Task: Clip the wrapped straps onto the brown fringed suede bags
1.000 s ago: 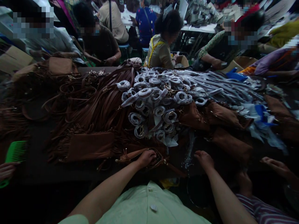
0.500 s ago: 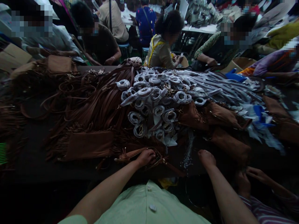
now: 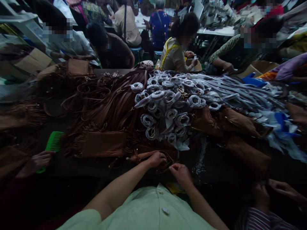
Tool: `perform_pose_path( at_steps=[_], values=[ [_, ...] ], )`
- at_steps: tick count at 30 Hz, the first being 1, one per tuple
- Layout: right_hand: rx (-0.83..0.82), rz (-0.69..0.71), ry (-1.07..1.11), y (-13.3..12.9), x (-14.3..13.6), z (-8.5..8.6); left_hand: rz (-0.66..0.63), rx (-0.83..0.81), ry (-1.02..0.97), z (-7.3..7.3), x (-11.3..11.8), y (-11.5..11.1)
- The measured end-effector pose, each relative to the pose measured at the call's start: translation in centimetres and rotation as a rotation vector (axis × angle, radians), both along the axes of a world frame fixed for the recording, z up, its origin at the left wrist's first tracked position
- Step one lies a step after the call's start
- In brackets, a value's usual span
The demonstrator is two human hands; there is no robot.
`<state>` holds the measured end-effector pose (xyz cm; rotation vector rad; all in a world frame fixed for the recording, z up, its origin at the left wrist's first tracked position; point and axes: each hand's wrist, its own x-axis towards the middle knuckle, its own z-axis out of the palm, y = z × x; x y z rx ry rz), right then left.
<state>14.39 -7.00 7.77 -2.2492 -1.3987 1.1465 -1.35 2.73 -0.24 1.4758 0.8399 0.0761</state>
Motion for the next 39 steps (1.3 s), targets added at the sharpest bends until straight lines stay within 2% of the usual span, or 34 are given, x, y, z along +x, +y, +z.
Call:
perform_pose_path(
  at_steps=[2,5,14,21,24,28,30,32,35,39],
  values=[
    [-0.030,-0.032,-0.059,0.1,-1.8,-0.9,0.010,-0.029,-0.029,-0.1,-0.1,0.2],
    [-0.080,-0.051,-0.152,0.4,-2.4,-1.5,-0.004,-0.054,-0.050,-0.2,-0.2,0.5],
    [-0.176,-0.094,-0.254,0.5,-3.1,-1.3,-0.033,-0.022,-0.093,-0.8,-0.7,0.3],
    [-0.040,-0.176,-0.146,-0.3,-2.9,-2.2,0.015,-0.038,-0.148,-1.0,-0.8,0.7],
    [0.048,-0.268,0.095,-0.6,-2.9,-3.0,0.037,0.006,-0.143,-0.9,-0.8,0.8],
    [0.063,-0.367,0.460,-0.6,-3.2,-3.3,0.057,0.065,-0.129,-0.4,-0.7,0.7],
    [0.093,-0.317,0.442,-0.4,-3.4,-2.9,0.054,0.102,-0.131,-0.1,-0.8,0.7],
    [0.154,-0.257,0.304,-0.1,-3.6,-2.2,0.056,0.135,-0.154,0.1,-0.8,0.6],
    [0.272,-0.266,0.128,0.5,-4.0,-1.5,0.082,0.124,-0.205,0.3,-0.9,0.6],
    [0.280,-0.297,0.164,1.4,-4.3,-1.8,0.124,0.048,-0.229,0.5,-1.0,0.6]
  ],
)
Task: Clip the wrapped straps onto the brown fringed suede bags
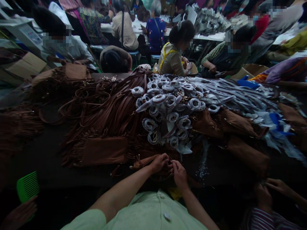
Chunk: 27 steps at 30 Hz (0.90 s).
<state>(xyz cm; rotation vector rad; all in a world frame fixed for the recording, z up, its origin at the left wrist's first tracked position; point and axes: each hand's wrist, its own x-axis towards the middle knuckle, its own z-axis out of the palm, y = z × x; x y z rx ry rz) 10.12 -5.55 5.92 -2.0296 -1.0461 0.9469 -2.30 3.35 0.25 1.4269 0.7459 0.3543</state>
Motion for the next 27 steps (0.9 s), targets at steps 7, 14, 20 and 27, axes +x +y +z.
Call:
perform_pose_path(
  at_steps=[7,14,20,27],
  values=[
    [0.044,0.134,-0.239,1.1,0.4,-1.7,0.014,0.043,0.038,0.8,0.2,0.3],
    [0.035,0.128,-0.256,1.9,1.1,-2.9,-0.074,0.270,0.345,3.3,-0.5,2.9],
    [-0.021,0.114,-0.244,2.1,1.3,-2.7,0.228,0.884,0.730,4.4,-5.0,10.0],
    [-0.021,0.138,-0.218,1.9,1.6,-2.7,-0.390,1.232,0.444,3.3,-8.1,16.6]
  ],
)
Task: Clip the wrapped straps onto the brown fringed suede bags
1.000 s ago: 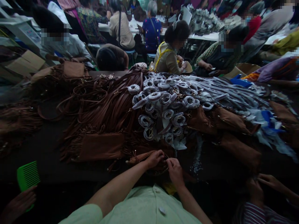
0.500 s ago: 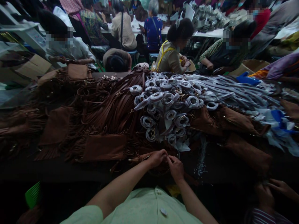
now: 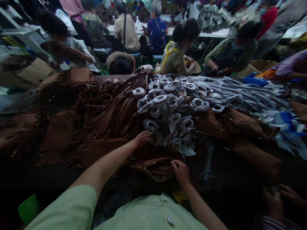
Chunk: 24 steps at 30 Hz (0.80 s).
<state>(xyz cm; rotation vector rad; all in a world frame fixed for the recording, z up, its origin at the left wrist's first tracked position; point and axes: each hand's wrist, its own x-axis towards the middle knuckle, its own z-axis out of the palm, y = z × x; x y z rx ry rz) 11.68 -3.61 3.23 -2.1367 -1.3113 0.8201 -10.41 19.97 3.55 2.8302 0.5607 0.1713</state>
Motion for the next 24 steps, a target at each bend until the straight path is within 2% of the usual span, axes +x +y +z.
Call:
perform_pose_path(
  at_steps=[3,6,10,13,15,17,19,21,23,24],
  values=[
    [0.010,0.001,0.008,-0.1,0.1,-0.2,-0.190,-0.024,0.039,0.5,0.5,2.4],
    [0.018,0.003,0.008,-0.1,0.1,-0.3,-0.269,-0.034,0.085,0.7,1.3,3.9],
    [0.011,0.008,-0.007,-0.1,0.2,-0.4,-0.283,0.003,0.097,1.2,2.1,4.2],
    [-0.001,0.006,0.005,-0.1,0.3,-0.5,-0.315,-0.021,0.083,3.3,2.6,3.3],
    [-0.008,0.001,0.016,-0.1,0.3,-0.6,-0.293,-0.068,0.035,5.4,2.9,1.8],
    [-0.019,-0.007,0.026,-0.2,0.4,-0.7,-0.207,-0.105,-0.003,7.3,3.1,-0.5],
    [-0.027,-0.012,0.033,-0.2,0.4,-0.9,-0.073,-0.122,0.021,8.1,3.5,-3.7],
    [-0.022,-0.019,0.028,-0.2,0.3,-1.0,0.123,-0.119,0.114,7.4,4.0,-7.0],
    [-0.012,-0.015,0.016,-0.1,0.3,-1.0,0.274,-0.139,0.254,5.7,4.6,-9.9],
    [-0.011,-0.008,0.011,-0.1,0.3,-1.0,0.309,-0.169,0.318,4.7,4.9,-10.9]
  ],
)
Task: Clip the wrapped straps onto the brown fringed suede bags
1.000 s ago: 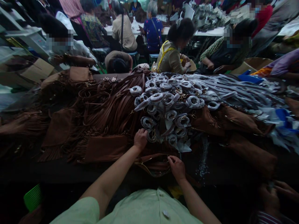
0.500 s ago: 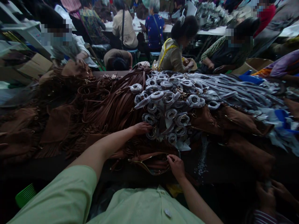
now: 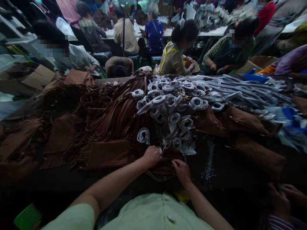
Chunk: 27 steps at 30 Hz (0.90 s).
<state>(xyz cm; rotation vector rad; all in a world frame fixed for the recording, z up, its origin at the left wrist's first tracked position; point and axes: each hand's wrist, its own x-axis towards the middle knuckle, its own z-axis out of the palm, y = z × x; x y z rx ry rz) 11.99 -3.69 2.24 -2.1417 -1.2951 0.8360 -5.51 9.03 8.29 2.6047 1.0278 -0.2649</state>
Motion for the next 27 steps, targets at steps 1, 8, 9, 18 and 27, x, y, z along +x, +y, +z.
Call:
perform_pose_path(
  at_steps=[1,8,9,18,27],
  values=[
    [0.002,0.011,-0.003,0.0,0.0,0.1,0.028,-0.026,0.041,-0.8,0.3,-0.8],
    [0.003,0.023,-0.009,0.0,-0.1,0.3,0.173,0.044,-0.107,-1.3,2.3,-1.2],
    [0.006,0.025,-0.014,0.0,-0.1,0.2,0.175,0.030,-0.136,-1.4,2.7,-1.2],
    [-0.078,-0.014,-0.034,0.5,-0.1,0.1,0.068,-0.173,-0.226,-6.1,4.1,-2.0],
    [-0.181,-0.048,-0.030,1.4,-0.3,0.7,0.073,-0.205,-0.324,-6.4,3.9,-2.1]
  ],
)
